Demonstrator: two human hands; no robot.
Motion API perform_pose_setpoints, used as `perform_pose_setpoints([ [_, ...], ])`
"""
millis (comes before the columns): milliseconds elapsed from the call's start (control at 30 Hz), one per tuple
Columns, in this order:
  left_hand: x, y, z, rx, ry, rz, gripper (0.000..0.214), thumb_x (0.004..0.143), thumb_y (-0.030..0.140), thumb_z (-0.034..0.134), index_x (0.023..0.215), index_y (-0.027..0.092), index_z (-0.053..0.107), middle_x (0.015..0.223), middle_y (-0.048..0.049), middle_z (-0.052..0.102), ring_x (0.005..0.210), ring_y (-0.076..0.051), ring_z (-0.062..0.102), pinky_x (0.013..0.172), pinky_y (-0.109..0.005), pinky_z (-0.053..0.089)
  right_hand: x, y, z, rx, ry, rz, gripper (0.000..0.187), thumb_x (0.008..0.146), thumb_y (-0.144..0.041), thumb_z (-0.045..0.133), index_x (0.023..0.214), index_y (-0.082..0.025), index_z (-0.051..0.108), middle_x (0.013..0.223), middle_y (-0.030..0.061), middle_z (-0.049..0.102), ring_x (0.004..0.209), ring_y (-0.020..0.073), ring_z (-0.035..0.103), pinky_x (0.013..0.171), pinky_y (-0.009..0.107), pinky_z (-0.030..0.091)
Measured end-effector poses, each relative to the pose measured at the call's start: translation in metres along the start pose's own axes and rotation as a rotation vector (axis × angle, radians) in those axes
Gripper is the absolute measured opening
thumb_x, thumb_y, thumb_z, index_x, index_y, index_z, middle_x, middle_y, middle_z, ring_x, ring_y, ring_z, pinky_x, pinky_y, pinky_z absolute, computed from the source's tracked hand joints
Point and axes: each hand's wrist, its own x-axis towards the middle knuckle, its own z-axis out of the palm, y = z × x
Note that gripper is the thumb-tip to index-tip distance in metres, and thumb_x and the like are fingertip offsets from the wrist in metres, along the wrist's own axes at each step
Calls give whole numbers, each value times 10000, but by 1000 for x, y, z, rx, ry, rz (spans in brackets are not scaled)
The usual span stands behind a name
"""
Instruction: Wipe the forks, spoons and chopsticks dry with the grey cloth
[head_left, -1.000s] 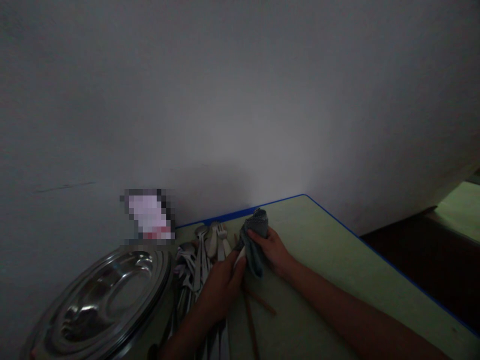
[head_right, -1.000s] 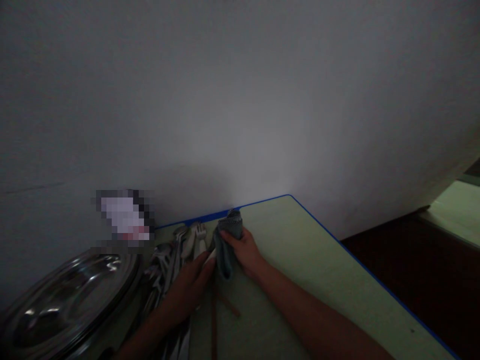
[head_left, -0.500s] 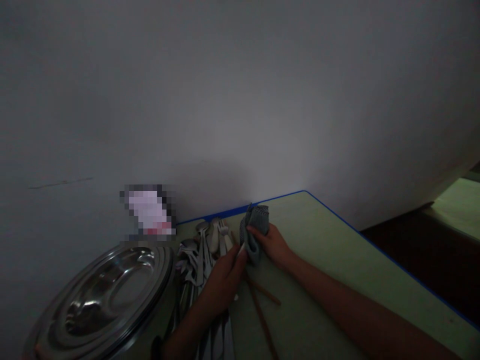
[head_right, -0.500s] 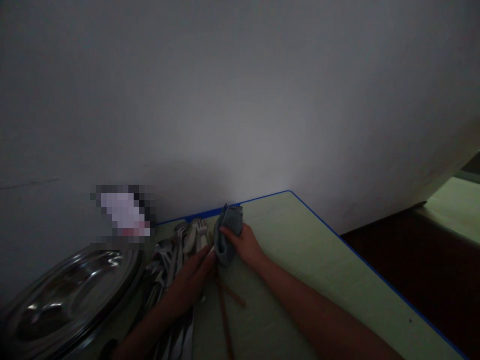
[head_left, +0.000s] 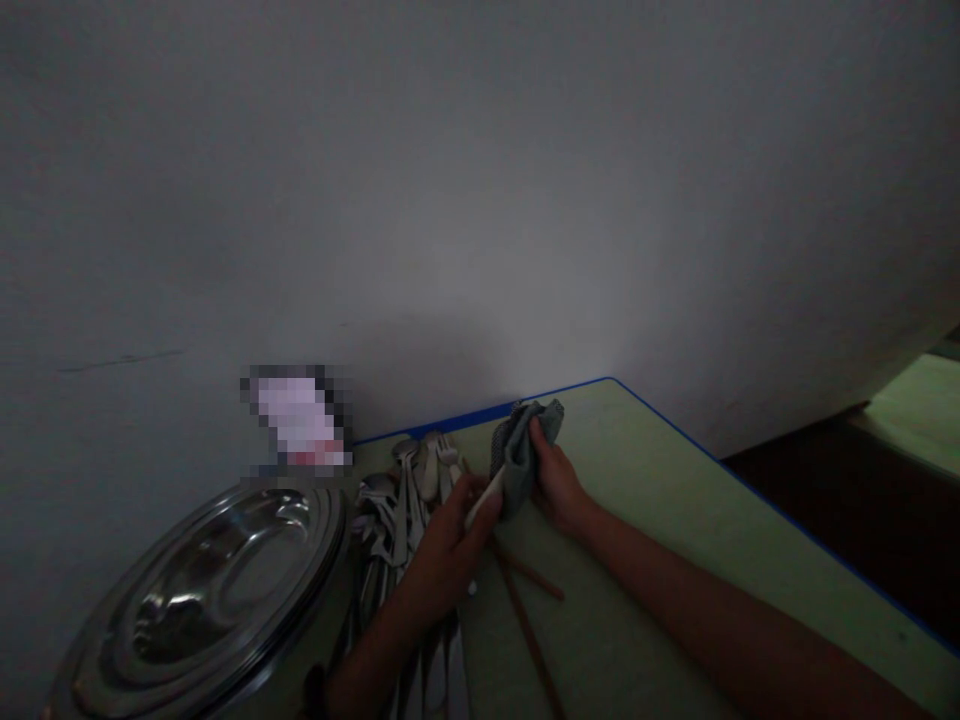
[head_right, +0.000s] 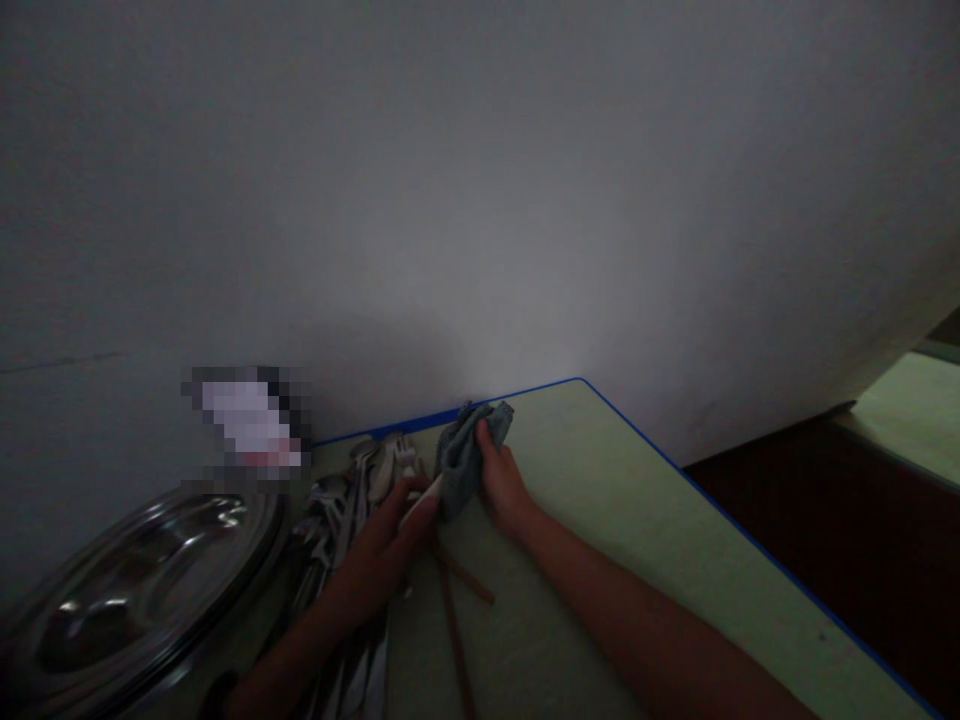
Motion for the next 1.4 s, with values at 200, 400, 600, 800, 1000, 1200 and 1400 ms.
perform_pose_setpoints([
  [200,-7,1,-4,120,-125,53,303,897,366,365,1084,202,539,904,-22,637,837,-186,567,758,-266,409,1,-3,1,162,-11,41,386,676,-558,586,799,-194,627,742,14,680,764,168,617,686,280,463],
  [400,-5,-2,3,171,-181,42,283,905,371,334,961,178,534,737,-15,616,678,-172,573,632,-247,412,-4,3,-1,-28,-135,-23,392,671,-517,620,796,-146,650,710,37,681,730,177,620,706,298,455],
  [600,-1,-3,5,99,-61,5,266,914,366,307,869,190,502,695,6,567,661,-156,544,623,-241,398,-8,1,3,-34,-262,16,399,693,-536,589,778,-150,647,735,61,684,766,196,622,728,317,460],
  [800,-2,0,3,53,27,-25,307,909,395,310,763,189,485,617,36,506,576,-134,494,551,-232,363,0,-10,4,350,-254,97,263,755,-430,456,743,-223,617,772,18,684,857,203,609,768,351,468],
  [1000,0,1,3,54,147,-73,322,902,422,299,751,193,469,572,45,481,530,-140,481,513,-235,346,3,-9,0,302,-241,200,188,691,-252,409,670,-208,591,707,45,677,845,212,613,755,358,476],
  [1200,2,-3,4,126,75,-51,310,898,422,337,807,188,520,593,35,534,565,-156,527,531,-235,357,-1,-10,3,166,-273,246,139,642,-223,450,637,-191,585,658,50,668,810,206,625,732,335,483],
  [1400,1,-4,4,244,7,-20,316,900,411,330,788,195,532,685,-14,608,640,-187,584,587,-259,384,-9,-9,4,130,-386,320,200,697,-325,488,695,-171,616,680,42,674,785,197,629,697,310,482],
])
